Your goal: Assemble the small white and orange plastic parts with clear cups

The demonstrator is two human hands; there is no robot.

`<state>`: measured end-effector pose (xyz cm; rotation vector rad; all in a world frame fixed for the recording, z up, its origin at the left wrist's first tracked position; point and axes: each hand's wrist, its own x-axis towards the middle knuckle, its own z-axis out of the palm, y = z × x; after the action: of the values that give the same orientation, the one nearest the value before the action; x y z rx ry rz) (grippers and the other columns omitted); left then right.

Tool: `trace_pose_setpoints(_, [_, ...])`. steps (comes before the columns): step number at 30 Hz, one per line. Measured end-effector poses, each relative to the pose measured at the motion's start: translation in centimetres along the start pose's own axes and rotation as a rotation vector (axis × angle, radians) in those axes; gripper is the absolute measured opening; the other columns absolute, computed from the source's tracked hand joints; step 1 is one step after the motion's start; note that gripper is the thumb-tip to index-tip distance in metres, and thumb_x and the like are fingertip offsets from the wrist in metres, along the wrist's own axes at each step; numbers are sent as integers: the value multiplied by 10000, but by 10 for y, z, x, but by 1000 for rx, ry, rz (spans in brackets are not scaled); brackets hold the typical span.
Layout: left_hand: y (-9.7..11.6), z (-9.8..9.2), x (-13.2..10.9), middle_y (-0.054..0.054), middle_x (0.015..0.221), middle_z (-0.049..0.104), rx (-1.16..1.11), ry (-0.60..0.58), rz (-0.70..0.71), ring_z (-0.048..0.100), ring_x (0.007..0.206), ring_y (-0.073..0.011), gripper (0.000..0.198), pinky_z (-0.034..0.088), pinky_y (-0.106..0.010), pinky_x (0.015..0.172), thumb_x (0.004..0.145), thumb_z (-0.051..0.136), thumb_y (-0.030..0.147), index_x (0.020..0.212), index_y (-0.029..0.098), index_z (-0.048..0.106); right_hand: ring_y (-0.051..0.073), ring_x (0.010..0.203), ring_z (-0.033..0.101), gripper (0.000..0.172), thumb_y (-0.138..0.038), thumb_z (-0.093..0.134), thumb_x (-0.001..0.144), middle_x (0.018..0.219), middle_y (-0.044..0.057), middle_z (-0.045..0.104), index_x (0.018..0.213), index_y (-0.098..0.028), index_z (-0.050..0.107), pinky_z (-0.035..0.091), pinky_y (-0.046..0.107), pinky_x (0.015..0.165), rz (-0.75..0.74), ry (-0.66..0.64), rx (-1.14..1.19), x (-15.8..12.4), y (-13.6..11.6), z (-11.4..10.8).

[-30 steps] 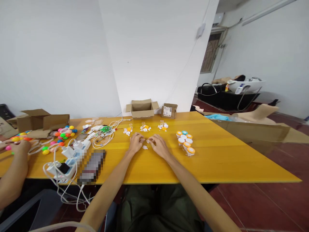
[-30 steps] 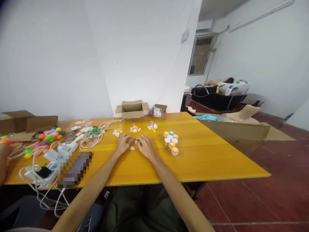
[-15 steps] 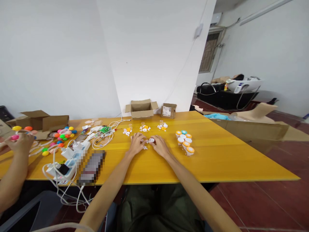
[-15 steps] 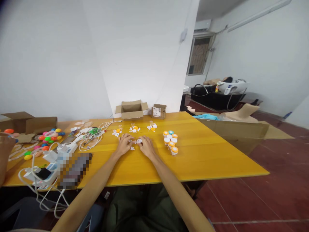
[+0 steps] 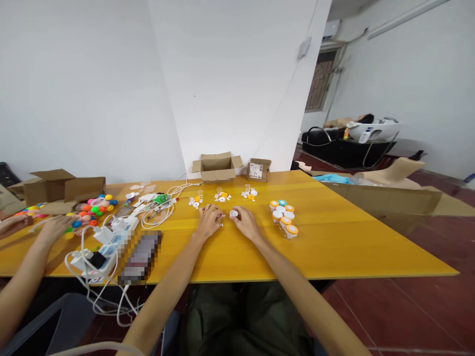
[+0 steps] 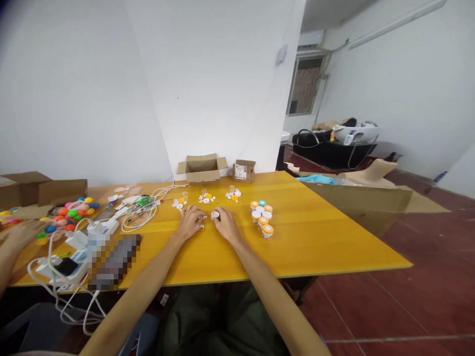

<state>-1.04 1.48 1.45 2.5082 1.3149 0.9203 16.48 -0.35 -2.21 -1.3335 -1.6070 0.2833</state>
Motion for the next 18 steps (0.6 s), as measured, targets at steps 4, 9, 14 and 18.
trace_pose_setpoints(4, [2,-1,0,-72,1058,680,1,0,13,516,1093,-277,159,333,-431,949,860,621,174,867,268,749,234,936,673,192,-187,623,761,999,63,731,934,-242,687,525,386,887,53,36,75,1,-1,1])
trace_pose_setpoints(9, [2,-1,-1,-72,1053,679,0,-20,35,511,1099,-276,133,327,-433,963,870,628,213,864,267,749,229,885,690,197,-201,640,736,1008,74,740,926,-226,684,545,400,873,120,52,162,3,-2,1])
trace_pose_setpoints(14, [1,-2,-2,-70,1082,677,58,-19,60,512,1116,-277,134,332,-442,978,875,630,237,910,275,754,216,841,699,190,-222,649,721,972,62,749,908,-223,682,566,377,833,138,81,221,4,-1,1])
trace_pose_setpoints(18, [1,-2,-2,-63,1099,671,130,-52,91,532,1096,-263,143,343,-441,984,896,619,282,961,275,746,211,819,703,175,-245,654,719,923,36,750,891,-229,679,574,371,821,149,81,240,5,1,2])
